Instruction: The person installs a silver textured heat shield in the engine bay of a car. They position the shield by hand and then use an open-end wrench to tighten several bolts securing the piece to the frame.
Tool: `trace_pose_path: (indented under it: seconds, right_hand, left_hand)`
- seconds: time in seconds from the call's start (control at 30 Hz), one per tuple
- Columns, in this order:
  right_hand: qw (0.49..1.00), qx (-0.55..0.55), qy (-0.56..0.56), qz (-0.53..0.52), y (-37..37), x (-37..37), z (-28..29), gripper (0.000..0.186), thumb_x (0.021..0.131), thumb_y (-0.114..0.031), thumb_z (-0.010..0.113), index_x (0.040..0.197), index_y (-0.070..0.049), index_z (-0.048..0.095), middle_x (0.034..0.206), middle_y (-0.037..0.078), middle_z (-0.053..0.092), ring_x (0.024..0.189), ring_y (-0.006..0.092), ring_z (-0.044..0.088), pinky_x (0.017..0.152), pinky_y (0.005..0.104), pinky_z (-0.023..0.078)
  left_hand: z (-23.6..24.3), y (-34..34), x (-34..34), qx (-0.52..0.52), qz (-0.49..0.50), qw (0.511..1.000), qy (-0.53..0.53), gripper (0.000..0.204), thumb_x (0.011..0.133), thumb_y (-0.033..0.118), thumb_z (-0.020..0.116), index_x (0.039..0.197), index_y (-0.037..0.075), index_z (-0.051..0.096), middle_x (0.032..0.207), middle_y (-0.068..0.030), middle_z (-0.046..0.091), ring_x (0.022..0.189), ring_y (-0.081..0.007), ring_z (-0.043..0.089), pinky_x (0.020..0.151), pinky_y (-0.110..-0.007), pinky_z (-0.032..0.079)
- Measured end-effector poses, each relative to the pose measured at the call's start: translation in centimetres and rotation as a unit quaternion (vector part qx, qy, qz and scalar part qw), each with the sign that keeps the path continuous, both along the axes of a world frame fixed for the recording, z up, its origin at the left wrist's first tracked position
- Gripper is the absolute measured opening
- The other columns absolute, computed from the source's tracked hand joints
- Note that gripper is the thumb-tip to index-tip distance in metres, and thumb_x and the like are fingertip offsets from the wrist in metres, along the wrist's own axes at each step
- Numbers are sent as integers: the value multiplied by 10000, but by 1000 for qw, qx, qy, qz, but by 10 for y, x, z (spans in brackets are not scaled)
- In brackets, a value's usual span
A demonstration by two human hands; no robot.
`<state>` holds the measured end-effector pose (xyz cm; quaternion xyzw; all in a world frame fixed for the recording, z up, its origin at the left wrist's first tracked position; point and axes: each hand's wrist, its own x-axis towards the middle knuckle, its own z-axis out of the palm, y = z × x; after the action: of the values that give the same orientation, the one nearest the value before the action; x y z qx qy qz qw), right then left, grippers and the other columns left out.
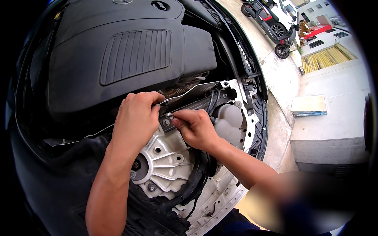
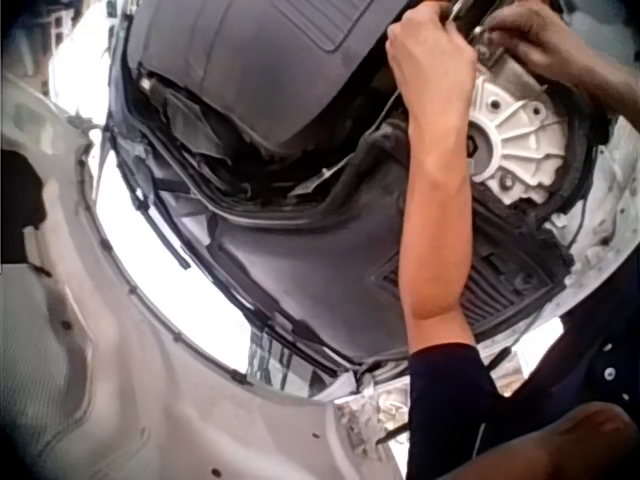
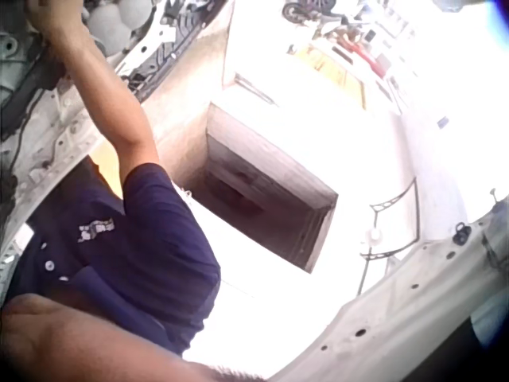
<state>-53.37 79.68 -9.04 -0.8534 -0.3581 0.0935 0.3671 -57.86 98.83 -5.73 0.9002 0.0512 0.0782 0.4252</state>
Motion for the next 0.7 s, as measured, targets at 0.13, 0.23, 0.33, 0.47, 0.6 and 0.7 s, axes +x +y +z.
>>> trace_pose_path:
  seconds: [0.13,0.23,0.33,0.47,0.6,0.7]
  right_hand:
    - [947,-139,-285,48,18,6,33,97,749,-108,678,827,-50,685,719,47,649,692,248,651,620,368,491]
    - [903,-211,-361,102,32,11,51,98,728,-136,684,798,-70,666,721,36,626,689,217,634,600,351,472]
    - [824,-338,-424,162,29,10,76,100,730,-150,635,695,-61,666,697,56,636,678,196,628,583,331,444]
    - [741,-428,-476,203,73,-8,75,82,765,-181,684,720,-156,749,641,-52,640,609,165,618,595,356,409]
    - [775,-396,-419,259,68,2,68,78,770,-183,680,744,-147,744,686,-45,640,584,181,603,590,364,403]
    - [757,-414,-423,277,64,12,72,113,786,-173,661,689,-144,711,614,-52,626,566,160,587,556,349,369]
  left_hand:
    - [3,5,-3,4,-1,1000,17,222,818,9,608,1010,-37,709,924,-209,715,897,-361,693,847,-384,525]
    - [11,10,-4,23,4,1000,13,228,818,15,608,1016,-38,707,933,-215,713,906,-367,690,850,-382,525]
    - [13,-10,10,-6,-15,999,27,220,835,33,616,1023,4,727,928,-213,703,930,-386,657,879,-438,512]
    - [16,5,-3,-43,6,999,15,281,720,-29,622,983,-23,719,860,-228,690,859,-397,670,785,-408,518]
    - [10,-1,-3,23,11,1000,-1,259,698,-57,632,945,-34,708,821,-228,674,810,-402,668,715,-404,514]
    - [17,-9,2,-33,6,998,61,232,703,-42,650,929,-34,702,799,-216,676,781,-397,666,700,-398,508]
